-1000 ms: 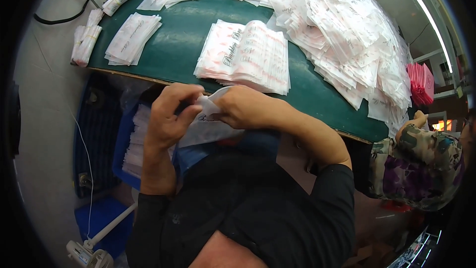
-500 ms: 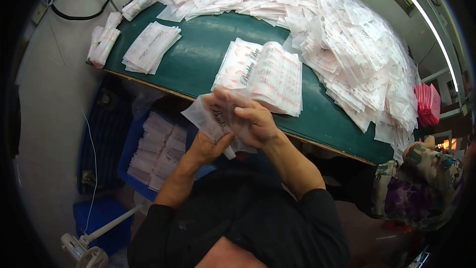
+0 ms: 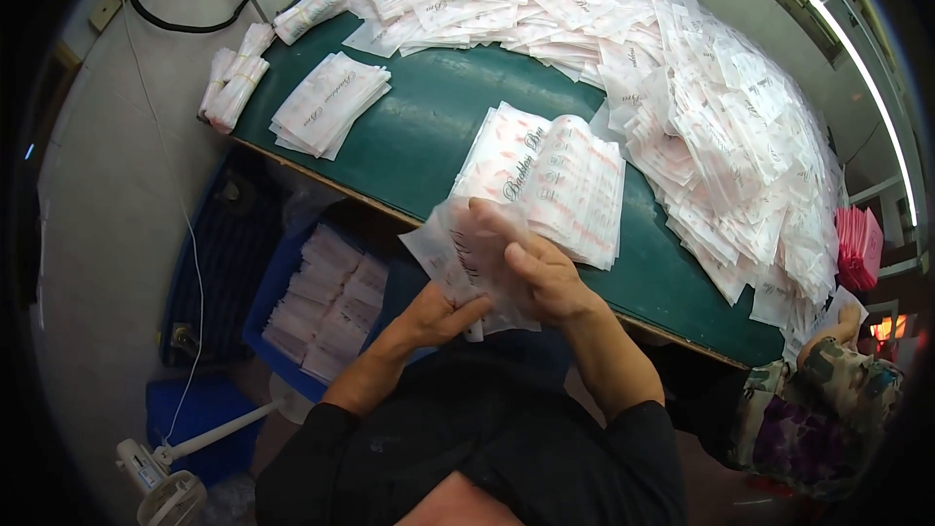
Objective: Fold and stack white plastic bags at a packaging station.
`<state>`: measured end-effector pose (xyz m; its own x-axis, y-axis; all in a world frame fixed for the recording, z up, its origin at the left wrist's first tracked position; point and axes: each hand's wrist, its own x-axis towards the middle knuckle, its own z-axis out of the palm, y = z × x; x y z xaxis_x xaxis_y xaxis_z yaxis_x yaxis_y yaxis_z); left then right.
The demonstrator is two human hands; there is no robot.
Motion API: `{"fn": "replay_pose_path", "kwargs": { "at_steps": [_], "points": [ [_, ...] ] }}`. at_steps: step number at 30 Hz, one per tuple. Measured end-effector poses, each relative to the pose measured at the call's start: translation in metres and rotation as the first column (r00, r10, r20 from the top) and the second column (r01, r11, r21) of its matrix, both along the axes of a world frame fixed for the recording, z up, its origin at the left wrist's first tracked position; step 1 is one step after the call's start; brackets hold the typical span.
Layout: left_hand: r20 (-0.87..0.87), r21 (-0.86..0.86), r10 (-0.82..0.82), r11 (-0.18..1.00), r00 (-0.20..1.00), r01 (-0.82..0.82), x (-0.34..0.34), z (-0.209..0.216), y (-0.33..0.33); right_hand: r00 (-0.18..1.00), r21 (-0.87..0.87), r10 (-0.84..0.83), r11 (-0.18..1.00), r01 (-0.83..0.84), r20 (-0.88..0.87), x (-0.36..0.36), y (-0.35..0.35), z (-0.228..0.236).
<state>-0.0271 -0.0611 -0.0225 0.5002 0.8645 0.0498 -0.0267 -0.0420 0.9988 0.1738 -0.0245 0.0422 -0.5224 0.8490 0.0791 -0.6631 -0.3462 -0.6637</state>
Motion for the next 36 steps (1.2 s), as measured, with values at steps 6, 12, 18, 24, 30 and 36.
{"fn": "replay_pose_path", "kwargs": {
  "at_steps": [6, 12, 18, 24, 30, 36],
  "points": [
    [-0.029, 0.000, 0.035, 0.999, 0.999, -0.035, 0.052, 0.020, 0.049, 0.715, 0.457, -0.329, 0.890, 0.015, 0.617, 0.112, 0.049, 0.029],
    [-0.128, 0.261, 0.601, 0.788, 0.789, -0.558, 0.063, 0.024, 0.085, 0.160, 0.615, -0.891, 0.414, 0.671, 0.425, 0.327, 0.204, 0.088],
    [-0.416, 0.609, 0.680, 0.701, 0.603, -0.370, 0.080, 0.026, 0.173, -0.736, 0.983, -0.677, 0.132, -0.125, -0.003, 0.417, 0.277, 0.052],
    [-0.466, 0.631, 0.692, 0.696, 0.551, -0.341, 0.069, 0.015, 0.180, 0.311, 0.864, -0.846, 0.291, -0.411, 0.433, 0.149, 0.169, -0.005],
    [-0.336, 0.783, 0.808, 0.525, 0.484, -0.334, 0.061, 0.022, 0.160, 0.321, 0.798, -0.794, 0.310, -0.517, 0.517, 0.104, 0.121, -0.031],
    [-0.126, 0.821, 0.868, 0.363, 0.479, -0.441, 0.053, 0.027, 0.135, 0.258, 0.721, -0.732, 0.429, -0.544, 0.631, 0.090, 0.101, -0.007]
  ]
}}
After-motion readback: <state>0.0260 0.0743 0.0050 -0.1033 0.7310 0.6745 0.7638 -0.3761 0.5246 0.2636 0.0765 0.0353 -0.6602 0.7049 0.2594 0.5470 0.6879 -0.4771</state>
